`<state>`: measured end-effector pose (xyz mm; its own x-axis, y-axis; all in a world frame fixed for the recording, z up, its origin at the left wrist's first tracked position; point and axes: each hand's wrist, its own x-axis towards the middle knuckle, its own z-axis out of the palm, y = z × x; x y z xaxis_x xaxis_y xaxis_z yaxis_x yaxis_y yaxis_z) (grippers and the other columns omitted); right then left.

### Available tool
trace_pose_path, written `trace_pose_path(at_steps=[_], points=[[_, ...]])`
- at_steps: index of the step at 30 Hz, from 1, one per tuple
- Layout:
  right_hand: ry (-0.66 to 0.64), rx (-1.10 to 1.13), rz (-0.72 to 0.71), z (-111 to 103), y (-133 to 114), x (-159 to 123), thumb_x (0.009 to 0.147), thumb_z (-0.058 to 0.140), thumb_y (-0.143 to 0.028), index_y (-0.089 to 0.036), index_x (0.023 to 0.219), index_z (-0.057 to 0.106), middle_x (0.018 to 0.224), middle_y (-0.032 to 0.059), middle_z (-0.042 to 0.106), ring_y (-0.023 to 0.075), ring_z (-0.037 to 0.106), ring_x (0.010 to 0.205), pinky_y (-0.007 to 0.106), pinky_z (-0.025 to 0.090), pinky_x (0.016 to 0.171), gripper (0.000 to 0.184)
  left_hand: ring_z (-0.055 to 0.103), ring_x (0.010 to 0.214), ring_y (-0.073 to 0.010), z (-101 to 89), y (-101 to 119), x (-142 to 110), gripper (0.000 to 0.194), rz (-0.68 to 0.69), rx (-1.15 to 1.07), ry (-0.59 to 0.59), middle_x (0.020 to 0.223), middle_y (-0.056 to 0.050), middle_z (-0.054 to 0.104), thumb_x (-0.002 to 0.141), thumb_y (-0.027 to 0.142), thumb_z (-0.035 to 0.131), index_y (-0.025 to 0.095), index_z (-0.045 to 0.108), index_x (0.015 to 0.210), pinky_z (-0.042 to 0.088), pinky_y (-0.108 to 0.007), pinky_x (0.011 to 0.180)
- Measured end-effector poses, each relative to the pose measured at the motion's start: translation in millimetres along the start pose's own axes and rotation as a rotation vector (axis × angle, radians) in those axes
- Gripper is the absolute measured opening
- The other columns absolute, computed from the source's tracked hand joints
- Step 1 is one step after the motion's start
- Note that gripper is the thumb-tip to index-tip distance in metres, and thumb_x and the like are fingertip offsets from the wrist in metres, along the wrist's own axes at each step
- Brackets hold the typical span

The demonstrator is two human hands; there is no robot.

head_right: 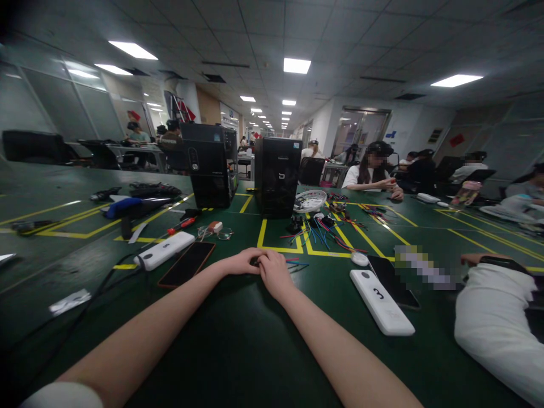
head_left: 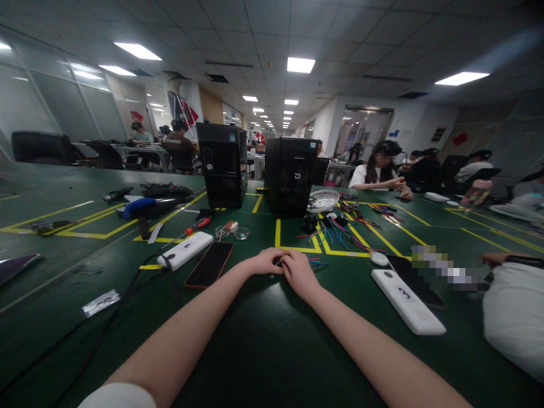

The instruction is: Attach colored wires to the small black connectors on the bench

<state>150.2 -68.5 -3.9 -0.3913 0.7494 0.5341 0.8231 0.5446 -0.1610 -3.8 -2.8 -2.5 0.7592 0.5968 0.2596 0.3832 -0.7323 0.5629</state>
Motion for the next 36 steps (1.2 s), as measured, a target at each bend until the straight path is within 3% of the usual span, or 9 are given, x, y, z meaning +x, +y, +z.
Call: trace_pose_path(at_steps=[18,28,36], points=[[0.002,0.006,0.075,0.0,0.3,1.3,0.082,0.046,-0.014,-0.017,0.084,0.057,0.093,0.0068,0.055,0.0180,0.049,0.090,0.031,0.039,0.078,0.012,0.056,0.091,-0.0211,-0.3,5.0,2.3,0.031,-0.005,-0.056,0.001,0.094,-0.005,0.063,0.068,0.032,0.065,0.015,0.062,0.094,0.040,-0.029,0.082],[-0.003,-0.020,0.031,1.5,2.1,1.4,0.084,0.043,-0.016,-0.018,0.084,0.056,0.095,0.0063,0.056,0.0174,0.048,0.088,0.030,0.038,0.077,0.014,0.056,0.088,-0.0197,0.7,4.5,2.7,0.029,0.008,-0.019,0.004,0.095,-0.005,0.063,0.069,0.031,0.065,0.015,0.061,0.093,0.041,-0.028,0.080],[0.016,-0.011,0.119,2.5,4.3,2.4,0.086,0.037,-0.016,-0.016,0.086,0.055,0.088,0.0066,0.056,0.0180,0.048,0.085,0.029,0.037,0.075,0.017,0.055,0.092,-0.0193,-1.2,4.8,2.1,0.031,0.071,0.010,0.010,0.098,-0.006,0.062,0.071,0.032,0.064,0.015,0.060,0.097,0.040,-0.029,0.083]])
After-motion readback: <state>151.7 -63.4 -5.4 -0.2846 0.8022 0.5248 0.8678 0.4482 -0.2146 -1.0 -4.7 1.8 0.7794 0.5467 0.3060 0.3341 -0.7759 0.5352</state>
